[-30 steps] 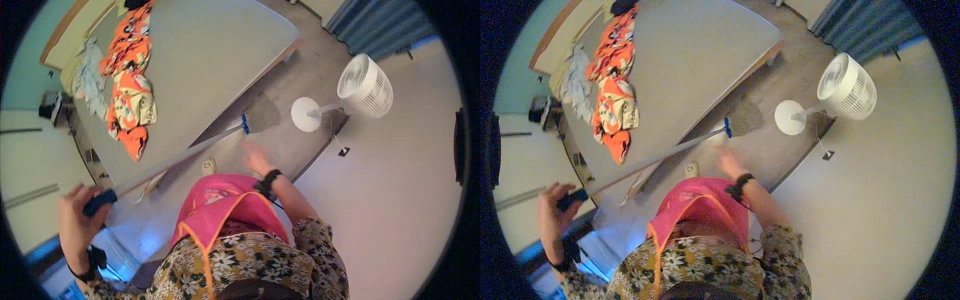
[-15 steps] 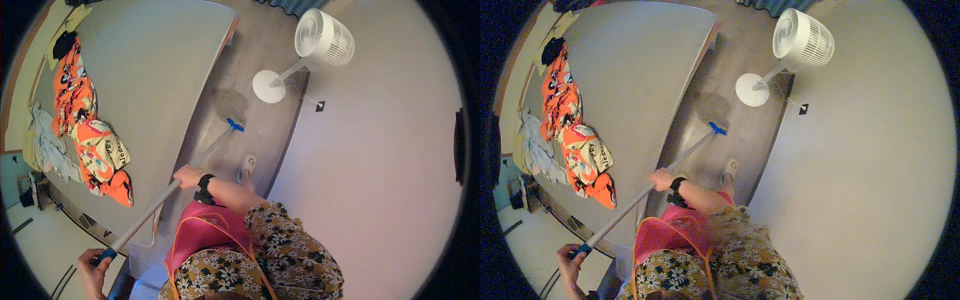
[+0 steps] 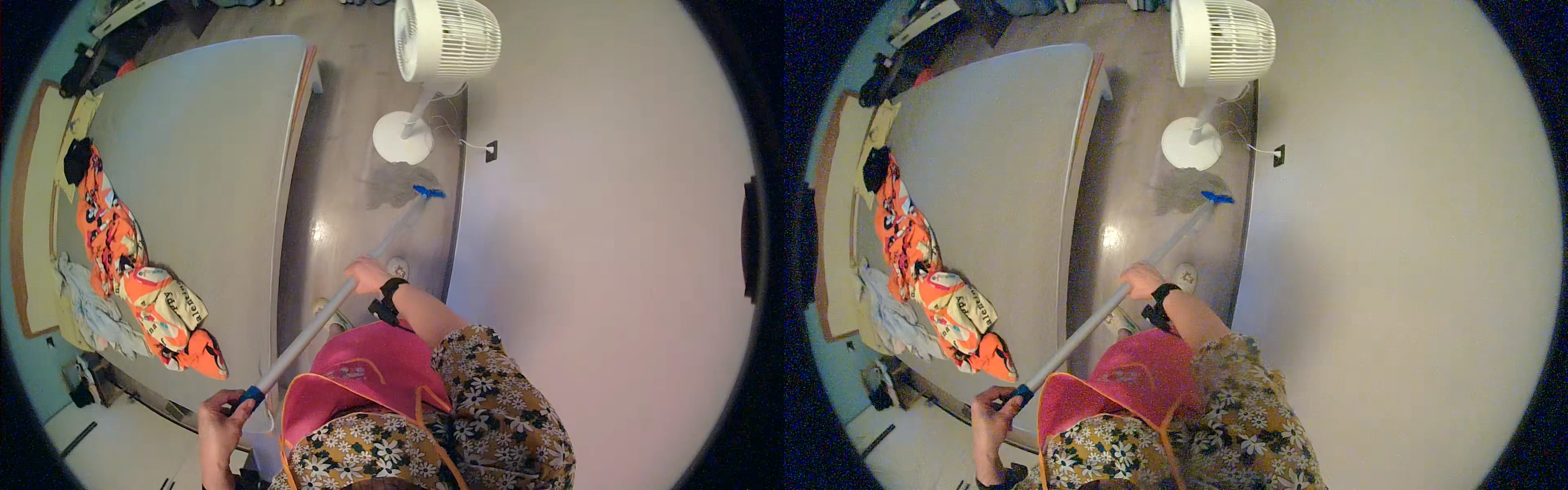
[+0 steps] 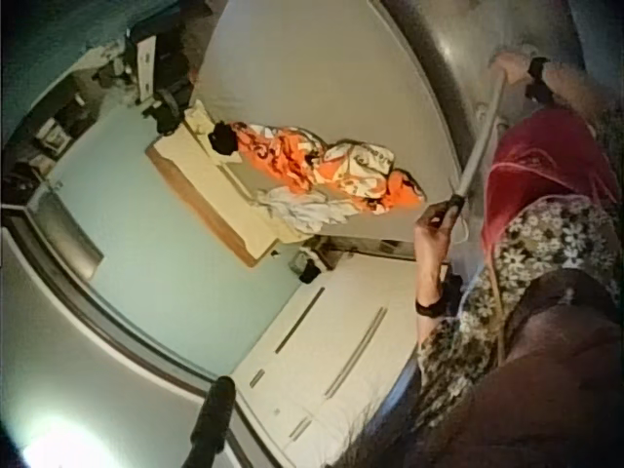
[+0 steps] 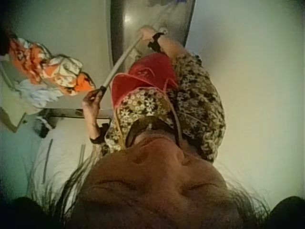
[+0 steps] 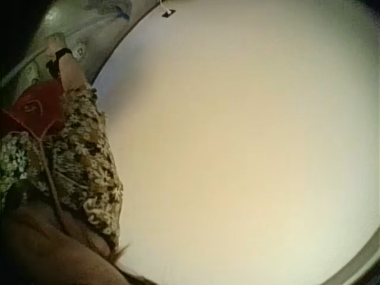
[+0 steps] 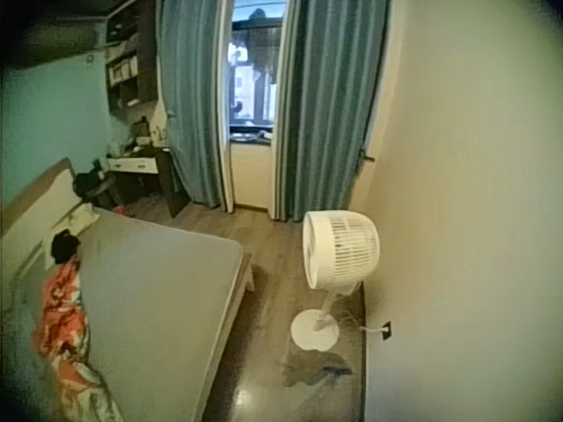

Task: The recorder prepares a trash can by putting a new liner in and then mops the floor of a bedroom.

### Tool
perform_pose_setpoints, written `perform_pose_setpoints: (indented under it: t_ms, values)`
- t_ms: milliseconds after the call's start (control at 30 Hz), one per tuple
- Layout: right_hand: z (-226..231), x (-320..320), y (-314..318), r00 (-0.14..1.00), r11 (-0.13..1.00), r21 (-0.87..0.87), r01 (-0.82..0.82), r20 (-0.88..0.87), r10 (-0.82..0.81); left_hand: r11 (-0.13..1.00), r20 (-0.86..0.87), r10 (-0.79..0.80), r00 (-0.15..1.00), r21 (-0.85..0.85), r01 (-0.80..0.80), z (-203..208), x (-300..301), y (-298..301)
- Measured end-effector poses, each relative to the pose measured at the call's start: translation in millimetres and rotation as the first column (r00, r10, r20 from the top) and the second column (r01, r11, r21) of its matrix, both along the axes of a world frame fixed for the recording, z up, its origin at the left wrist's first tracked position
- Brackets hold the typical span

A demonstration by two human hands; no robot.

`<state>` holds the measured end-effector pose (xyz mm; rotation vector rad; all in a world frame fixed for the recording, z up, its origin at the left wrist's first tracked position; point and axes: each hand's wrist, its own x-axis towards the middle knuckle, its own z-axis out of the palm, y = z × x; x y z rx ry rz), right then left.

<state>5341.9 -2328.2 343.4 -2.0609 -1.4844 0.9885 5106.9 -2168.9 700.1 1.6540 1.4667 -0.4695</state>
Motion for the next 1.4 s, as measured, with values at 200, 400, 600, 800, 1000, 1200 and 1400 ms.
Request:
perform_pose_setpoints:
  t_ms: [200,400,600,800,1000,1200,1400]
  values:
    - [-4.4,7.2,-40.1,0.963,0.946,0.180,0.269,-0.039,-0.266,0.761,0.074,-0.578,0.813,0.408,0.504,37.7,72.6,-18.3]
    - [17.1,-25.6,-55.8,0.947,0.942,0.103,0.320,-0.049,-0.317,0.651,0.008,-0.709,0.706,0.392,0.649,65.4,77.4,-18.3]
    - [52.6,-65.7,-47.5,0.967,0.974,-0.052,0.222,-0.114,-0.226,0.581,0.044,-0.755,0.654,0.509,0.635,74.6,39.8,9.8]
    - [84.6,-52.8,-6.7,0.984,0.983,0.042,0.179,-0.028,-0.178,0.532,-0.024,-0.703,0.711,0.647,0.547,97.0,-26.9,34.8]
    - [76.5,52.6,-29.0,0.955,0.976,0.029,0.216,0.200,-0.217,0.695,0.298,-0.690,0.659,0.525,0.491,35.5,4.6,13.6]
    - [1.7,152.9,-56.9,0.926,0.957,0.074,0.282,0.239,-0.291,0.730,0.479,-0.682,0.552,0.476,0.490,-27.2,120.1,-63.5]
    - [-14.2,193.9,-72.2,0.751,0.712,0.339,0.615,0.024,-0.660,0.472,0.301,-0.845,0.441,0.809,0.351,-8.2,200.4,-87.5]
